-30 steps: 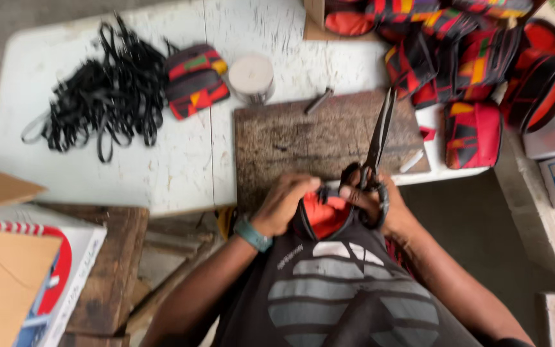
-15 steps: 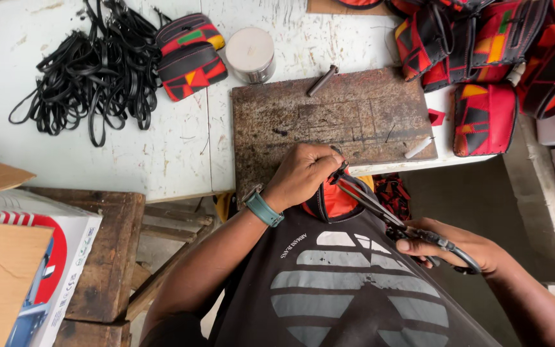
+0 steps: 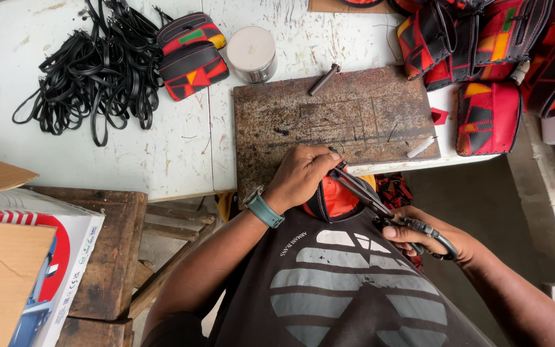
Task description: The person holds a colorful fabric coin purse and uses scissors to trim loose threads and excess material from its seams and zipper area. They turn the purse to reach different sides, set finished purses into a cardboard box, and pick up the next purse to repeat the trimming.
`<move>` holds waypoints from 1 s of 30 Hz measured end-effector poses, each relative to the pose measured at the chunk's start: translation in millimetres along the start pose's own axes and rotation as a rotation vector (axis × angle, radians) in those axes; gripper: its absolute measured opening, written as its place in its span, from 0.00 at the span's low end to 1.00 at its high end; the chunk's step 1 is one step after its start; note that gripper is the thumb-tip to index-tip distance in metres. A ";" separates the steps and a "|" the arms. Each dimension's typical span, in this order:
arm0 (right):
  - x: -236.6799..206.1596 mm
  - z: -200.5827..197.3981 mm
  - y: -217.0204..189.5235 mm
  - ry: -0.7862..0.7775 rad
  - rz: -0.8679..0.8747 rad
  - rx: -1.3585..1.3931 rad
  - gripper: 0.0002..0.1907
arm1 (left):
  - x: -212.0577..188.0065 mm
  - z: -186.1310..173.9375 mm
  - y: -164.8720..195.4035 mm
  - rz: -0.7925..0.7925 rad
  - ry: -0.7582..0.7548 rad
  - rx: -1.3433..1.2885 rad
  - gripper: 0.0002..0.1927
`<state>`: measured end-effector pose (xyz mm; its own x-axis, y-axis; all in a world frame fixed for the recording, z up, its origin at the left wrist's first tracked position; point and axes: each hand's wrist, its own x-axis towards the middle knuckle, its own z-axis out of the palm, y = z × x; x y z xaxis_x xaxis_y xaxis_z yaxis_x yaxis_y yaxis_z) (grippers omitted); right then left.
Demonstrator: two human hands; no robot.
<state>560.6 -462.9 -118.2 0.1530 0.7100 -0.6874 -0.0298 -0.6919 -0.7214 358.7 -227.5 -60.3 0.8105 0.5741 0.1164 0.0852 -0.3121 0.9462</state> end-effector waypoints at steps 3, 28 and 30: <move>2.3 2.4 1.0 0.037 -0.023 -0.078 0.36 | 1.6 -0.6 -2.3 0.024 0.001 0.022 0.20; -18.0 -16.4 8.5 0.068 -0.337 0.191 0.16 | -11.6 4.7 27.0 0.403 -0.076 0.284 0.21; -15.7 -19.8 12.4 0.044 -0.384 0.217 0.18 | -12.8 21.5 37.8 0.391 -0.303 0.393 0.34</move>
<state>577.4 -485.3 -114.7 0.2357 0.9008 -0.3648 -0.1687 -0.3317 -0.9282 364.0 -262.8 -32.5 0.9481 0.1393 0.2857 -0.0906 -0.7431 0.6630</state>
